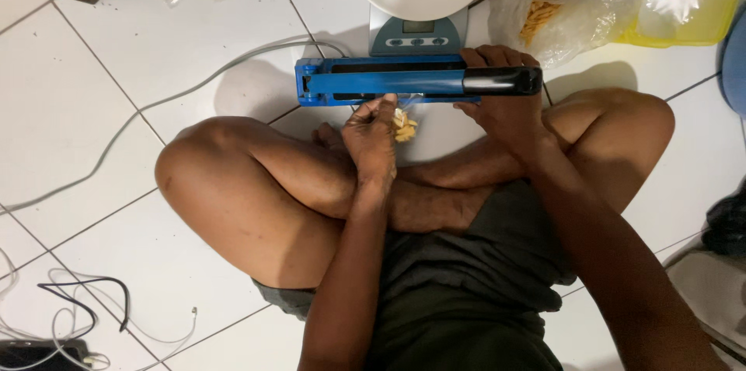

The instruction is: The person picks up snack sticks from a plate by hand, places them into a small plastic bag, and then seals the bag using a blue heat-sealing machine.

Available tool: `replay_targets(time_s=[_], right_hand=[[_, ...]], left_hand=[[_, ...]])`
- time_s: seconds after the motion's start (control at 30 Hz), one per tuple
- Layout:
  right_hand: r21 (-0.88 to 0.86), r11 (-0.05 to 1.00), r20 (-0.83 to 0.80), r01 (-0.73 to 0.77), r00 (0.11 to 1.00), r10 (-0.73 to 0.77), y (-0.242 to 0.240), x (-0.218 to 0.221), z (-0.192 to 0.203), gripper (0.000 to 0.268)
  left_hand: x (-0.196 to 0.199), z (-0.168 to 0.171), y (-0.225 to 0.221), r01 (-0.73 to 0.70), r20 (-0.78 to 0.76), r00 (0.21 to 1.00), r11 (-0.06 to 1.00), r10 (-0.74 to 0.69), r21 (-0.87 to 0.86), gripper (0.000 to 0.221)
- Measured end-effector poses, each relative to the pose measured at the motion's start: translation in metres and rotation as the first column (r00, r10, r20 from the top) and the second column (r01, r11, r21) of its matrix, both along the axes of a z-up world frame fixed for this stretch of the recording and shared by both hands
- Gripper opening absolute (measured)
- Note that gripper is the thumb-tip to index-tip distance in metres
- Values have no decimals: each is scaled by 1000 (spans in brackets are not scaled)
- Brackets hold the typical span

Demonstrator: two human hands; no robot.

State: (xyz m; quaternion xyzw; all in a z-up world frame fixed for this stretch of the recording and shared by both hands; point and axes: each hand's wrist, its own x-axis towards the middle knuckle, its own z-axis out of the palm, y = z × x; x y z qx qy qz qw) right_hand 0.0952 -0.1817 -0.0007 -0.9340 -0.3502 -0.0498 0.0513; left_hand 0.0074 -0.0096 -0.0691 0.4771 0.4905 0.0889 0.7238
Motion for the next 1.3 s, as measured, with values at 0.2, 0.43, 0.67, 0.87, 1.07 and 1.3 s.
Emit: replay_targets(time_s=[0.2, 0.43, 0.67, 0.87, 1.07, 1.3], right_hand=[[-85, 996, -131, 24, 991, -35, -17, 9, -15, 81], [-154, 988, -114, 25, 993, -43, -39, 15, -8, 71], [5, 998, 7, -61, 998, 61, -53, 21, -10, 71], [-120, 966, -201, 229, 947, -250, -18, -13, 45, 63], [407, 645, -734, 647, 652, -191, 0, -53, 0, 17], [541, 154, -838, 827, 516, 174, 26, -67, -25, 10]], left_hand=[[4, 15, -9, 31, 19, 999, 999, -31, -8, 12], [1, 5, -16, 35, 39, 999, 999, -34, -22, 12], [1, 3, -29, 85, 63, 995, 995, -82, -49, 12], [-1, -15, -29, 97, 73, 993, 995, -95, -33, 11], [-4, 27, -22, 158, 144, 977, 987, -158, 6, 12], [-14, 50, -19, 241, 240, 931, 957, -274, 159, 10]])
